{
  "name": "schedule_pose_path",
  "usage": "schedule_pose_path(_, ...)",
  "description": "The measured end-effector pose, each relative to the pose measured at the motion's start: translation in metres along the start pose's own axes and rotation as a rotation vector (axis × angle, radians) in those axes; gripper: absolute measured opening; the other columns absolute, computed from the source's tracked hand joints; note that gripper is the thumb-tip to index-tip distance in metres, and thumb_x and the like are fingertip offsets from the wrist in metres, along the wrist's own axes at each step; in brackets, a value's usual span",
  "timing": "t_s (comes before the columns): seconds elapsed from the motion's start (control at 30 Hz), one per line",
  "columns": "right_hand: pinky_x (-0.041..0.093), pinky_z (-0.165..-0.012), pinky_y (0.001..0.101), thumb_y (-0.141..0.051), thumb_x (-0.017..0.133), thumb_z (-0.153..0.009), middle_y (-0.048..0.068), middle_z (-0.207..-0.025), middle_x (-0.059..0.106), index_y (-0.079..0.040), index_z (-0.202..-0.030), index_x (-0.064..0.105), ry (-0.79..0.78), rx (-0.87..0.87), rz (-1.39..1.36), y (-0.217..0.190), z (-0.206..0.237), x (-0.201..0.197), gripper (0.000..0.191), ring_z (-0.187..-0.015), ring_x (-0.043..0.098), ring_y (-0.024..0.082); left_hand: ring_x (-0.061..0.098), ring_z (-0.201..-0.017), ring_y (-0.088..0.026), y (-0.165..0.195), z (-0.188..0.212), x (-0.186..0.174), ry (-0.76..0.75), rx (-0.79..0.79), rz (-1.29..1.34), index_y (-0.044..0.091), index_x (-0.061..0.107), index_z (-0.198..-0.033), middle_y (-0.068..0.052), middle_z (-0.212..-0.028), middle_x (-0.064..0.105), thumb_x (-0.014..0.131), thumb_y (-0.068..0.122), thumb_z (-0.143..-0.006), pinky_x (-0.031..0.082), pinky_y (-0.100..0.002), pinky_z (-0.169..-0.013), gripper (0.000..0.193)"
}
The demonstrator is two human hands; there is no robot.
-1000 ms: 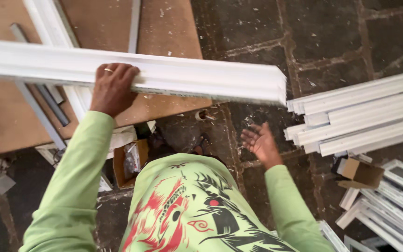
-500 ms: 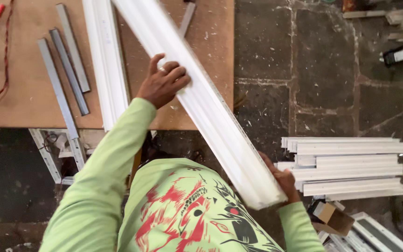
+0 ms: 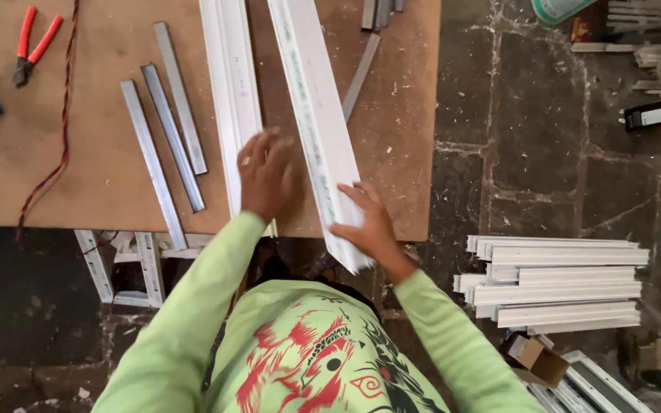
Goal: The person carries white PVC window profiles to a work table and slides flat metal reinforcement strips into the channels of the profiles, pressing each strip in by hand and setting completed profiles aside. They handle several profiles and strips one at a time across the table.
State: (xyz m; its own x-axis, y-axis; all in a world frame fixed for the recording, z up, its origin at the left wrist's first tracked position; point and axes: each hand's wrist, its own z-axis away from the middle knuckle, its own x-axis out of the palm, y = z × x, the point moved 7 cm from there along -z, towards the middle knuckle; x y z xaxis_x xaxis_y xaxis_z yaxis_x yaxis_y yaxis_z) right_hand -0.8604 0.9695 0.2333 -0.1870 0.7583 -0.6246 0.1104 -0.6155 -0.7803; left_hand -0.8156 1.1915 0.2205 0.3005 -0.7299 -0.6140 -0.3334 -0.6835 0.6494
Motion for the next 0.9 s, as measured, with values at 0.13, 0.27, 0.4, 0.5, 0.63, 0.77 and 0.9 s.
schedule_pose_path(0.13,0.038,-0.111,0.0553,-0.032,0.086,-0.069,0.011,-0.145,0.049,-0.025,-0.130,0.073,0.132,0.028,0.386,-0.021,-0.045,0.064,0.063,-0.131,0.046,0.039,0.049,-0.136,-0.038,-0.030,0.074,-0.062,-0.057,-0.233,-0.006,0.014,0.067,-0.120,-0.013,-0.138,0.059,0.076,0.009,-0.083,0.036,-0.051,-0.113,0.039)
schedule_pose_path(0.27,0.035,-0.106,0.0590,-0.040,0.086,-0.074,0.014,-0.149,0.044,-0.022,-0.130,0.071,0.069,-0.018,0.477,-0.018,-0.057,0.117,0.061,-0.132,0.042,0.040,0.055,-0.124,-0.039,-0.071,0.111,-0.119,0.006,-0.374,-0.046,0.012,0.069,-0.115,-0.014,-0.126,0.062,0.076,0.007,-0.081,0.042,-0.051,-0.105,0.035)
schedule_pose_path(0.4,0.035,-0.108,0.0592,-0.045,0.082,-0.084,0.018,-0.153,0.042,-0.018,-0.132,0.068,0.012,-0.132,0.455,-0.006,-0.035,0.140,0.056,-0.136,0.040,0.041,0.062,-0.108,-0.038,-0.132,0.113,-0.137,-0.006,-0.539,-0.061,0.009,0.074,-0.114,-0.015,-0.108,0.068,0.074,0.012,-0.093,0.050,-0.048,-0.093,0.021)
schedule_pose_path(0.5,0.035,-0.112,0.0578,-0.040,0.080,-0.090,0.018,-0.152,0.044,-0.015,-0.134,0.066,0.060,-0.119,0.413,0.004,-0.010,0.138,0.053,-0.139,0.042,0.040,0.066,-0.094,-0.036,-0.175,0.095,-0.120,-0.090,-0.613,-0.057,0.008,0.076,-0.108,-0.016,-0.095,0.069,0.076,0.023,-0.097,0.052,-0.048,-0.084,0.019)
schedule_pose_path(0.63,0.039,-0.110,0.0542,-0.034,0.080,-0.088,0.016,-0.145,0.052,-0.015,-0.125,0.070,0.161,-0.054,0.403,0.007,0.017,0.131,0.042,-0.132,0.049,0.039,0.065,-0.091,-0.038,-0.211,0.046,-0.083,-0.236,-0.589,-0.283,0.008,0.079,-0.093,-0.014,-0.092,0.072,0.080,0.036,-0.088,0.053,-0.051,-0.080,0.028)
schedule_pose_path(0.77,0.042,-0.106,0.0511,-0.028,0.080,-0.087,0.016,-0.139,0.057,-0.014,-0.119,0.071,0.142,-0.031,0.357,0.000,0.033,0.128,0.036,-0.125,0.053,0.039,0.069,-0.088,-0.038,-0.228,0.007,-0.060,-0.304,-0.643,-0.507,0.005,0.079,-0.086,-0.017,-0.094,0.073,0.085,0.048,-0.077,0.057,-0.049,-0.071,0.044)
schedule_pose_path(0.9,0.043,-0.103,0.0484,-0.025,0.080,-0.087,0.014,-0.128,0.064,-0.011,-0.113,0.073,0.174,-0.004,0.284,-0.011,0.042,0.121,0.031,-0.119,0.058,0.036,0.073,-0.087,-0.037,-0.246,0.002,-0.055,-0.399,-0.825,-0.530,0.006,0.079,-0.090,-0.017,-0.094,0.075,0.088,0.052,-0.073,0.058,-0.047,-0.073,0.050)
